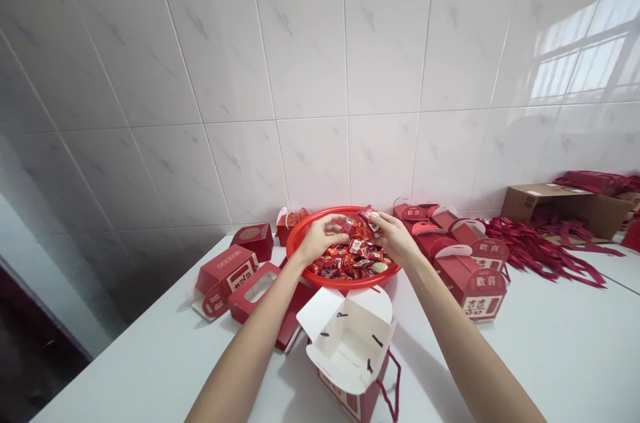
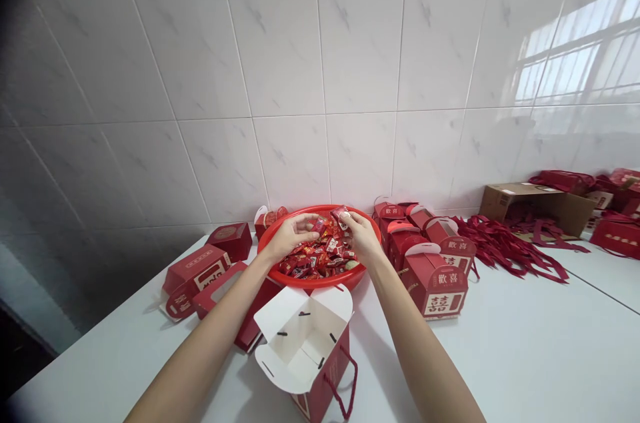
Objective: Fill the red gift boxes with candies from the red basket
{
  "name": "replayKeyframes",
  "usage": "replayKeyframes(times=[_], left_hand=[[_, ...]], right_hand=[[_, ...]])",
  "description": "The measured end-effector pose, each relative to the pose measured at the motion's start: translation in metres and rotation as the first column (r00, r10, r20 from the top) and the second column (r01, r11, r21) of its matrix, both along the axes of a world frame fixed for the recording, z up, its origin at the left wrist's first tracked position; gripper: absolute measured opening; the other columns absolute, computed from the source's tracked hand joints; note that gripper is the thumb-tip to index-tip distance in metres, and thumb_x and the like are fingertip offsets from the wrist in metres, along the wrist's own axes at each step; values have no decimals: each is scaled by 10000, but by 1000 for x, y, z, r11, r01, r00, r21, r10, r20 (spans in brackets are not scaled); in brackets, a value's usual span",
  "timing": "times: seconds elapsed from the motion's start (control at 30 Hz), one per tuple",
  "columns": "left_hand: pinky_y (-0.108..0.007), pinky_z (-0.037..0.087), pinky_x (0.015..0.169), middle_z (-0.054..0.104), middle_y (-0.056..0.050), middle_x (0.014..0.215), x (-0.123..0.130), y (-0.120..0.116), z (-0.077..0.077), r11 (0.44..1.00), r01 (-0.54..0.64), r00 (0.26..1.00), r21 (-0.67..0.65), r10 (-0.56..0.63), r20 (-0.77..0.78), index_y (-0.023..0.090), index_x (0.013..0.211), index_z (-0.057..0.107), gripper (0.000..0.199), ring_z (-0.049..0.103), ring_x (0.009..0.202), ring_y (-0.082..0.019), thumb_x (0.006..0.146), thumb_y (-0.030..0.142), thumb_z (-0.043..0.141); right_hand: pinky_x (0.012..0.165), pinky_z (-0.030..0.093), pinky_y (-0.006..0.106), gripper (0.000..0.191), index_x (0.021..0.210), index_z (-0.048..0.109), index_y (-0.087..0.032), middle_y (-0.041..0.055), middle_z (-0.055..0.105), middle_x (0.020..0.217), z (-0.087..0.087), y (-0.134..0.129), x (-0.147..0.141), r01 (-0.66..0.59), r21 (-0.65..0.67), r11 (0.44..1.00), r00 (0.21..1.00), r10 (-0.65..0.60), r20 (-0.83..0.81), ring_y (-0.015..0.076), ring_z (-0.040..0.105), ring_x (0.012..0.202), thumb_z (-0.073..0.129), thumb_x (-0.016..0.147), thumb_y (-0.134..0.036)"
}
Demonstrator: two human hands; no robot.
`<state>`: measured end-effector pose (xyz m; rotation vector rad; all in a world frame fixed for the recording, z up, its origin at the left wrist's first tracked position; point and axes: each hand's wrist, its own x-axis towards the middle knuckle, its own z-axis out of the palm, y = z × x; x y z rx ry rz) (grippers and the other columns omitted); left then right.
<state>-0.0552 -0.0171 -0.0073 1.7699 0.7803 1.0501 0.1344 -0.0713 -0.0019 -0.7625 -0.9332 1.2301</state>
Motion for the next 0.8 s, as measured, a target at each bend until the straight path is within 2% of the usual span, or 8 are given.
replayKeyframes(times=[0.17,0.27,0.37,0.47,0.6,0.7,0.8], left_hand=[[-258,534,724,652,37,757,-7,-39,17,998,-51,984,-29,55,169,185,837,597,442,643,718,-129,532,254,909],[-260,539,756,681,15,823,-11,-66,29,998,-62,965,-5,61,256,186,932,631,420,650,787,-141,594,246,873],[-280,541,794,712,-24,893,-14,-88,37,990,-138,941,5,129,312,173,982,678,407,662,844,-164,620,238,853],[-303,537,853,724,-43,925,-16,-100,43,976,-198,916,88,152,372,171,836,697,256,670,918,-192,633,234,838],[-325,522,932,733,-69,1050,-20,-108,48,959,-173,910,223,69,408,184,772,692,149,644,1091,-230,689,229,807],[-314,554,845,736,-71,988,-24,-112,52,944,-135,932,301,18,362,190,802,720,84,664,997,-216,754,242,766],[-295,557,791,714,-51,879,-30,-116,54,913,-129,954,387,8,299,195,790,740,27,658,876,-186,788,195,713]], right_hand=[[592,513,243,370,826,751,-163,27,716,811,27,-26,4,-165,39,985,981,161,105,147,636,692,903,597,-410],[626,523,254,343,849,751,-163,37,719,842,42,-43,5,-227,62,972,966,217,141,156,652,732,895,637,-392],[662,534,262,308,869,745,-167,43,713,852,52,-58,5,-261,98,960,954,241,178,159,656,756,865,694,-390],[645,535,242,273,859,726,-164,38,686,837,56,-70,0,-271,93,958,952,252,176,146,641,749,837,733,-378],[495,505,189,245,819,686,-165,16,636,781,55,-81,-14,-307,44,951,943,298,146,119,602,654,794,768,-379],[396,502,200,224,846,666,-189,-10,598,729,54,-87,-24,-380,20,925,916,373,149,115,580,551,759,794,-386],[385,537,224,226,919,653,-215,-8,610,763,54,-92,-31,-388,20,922,914,382,140,145,632,582,744,808,-390]])
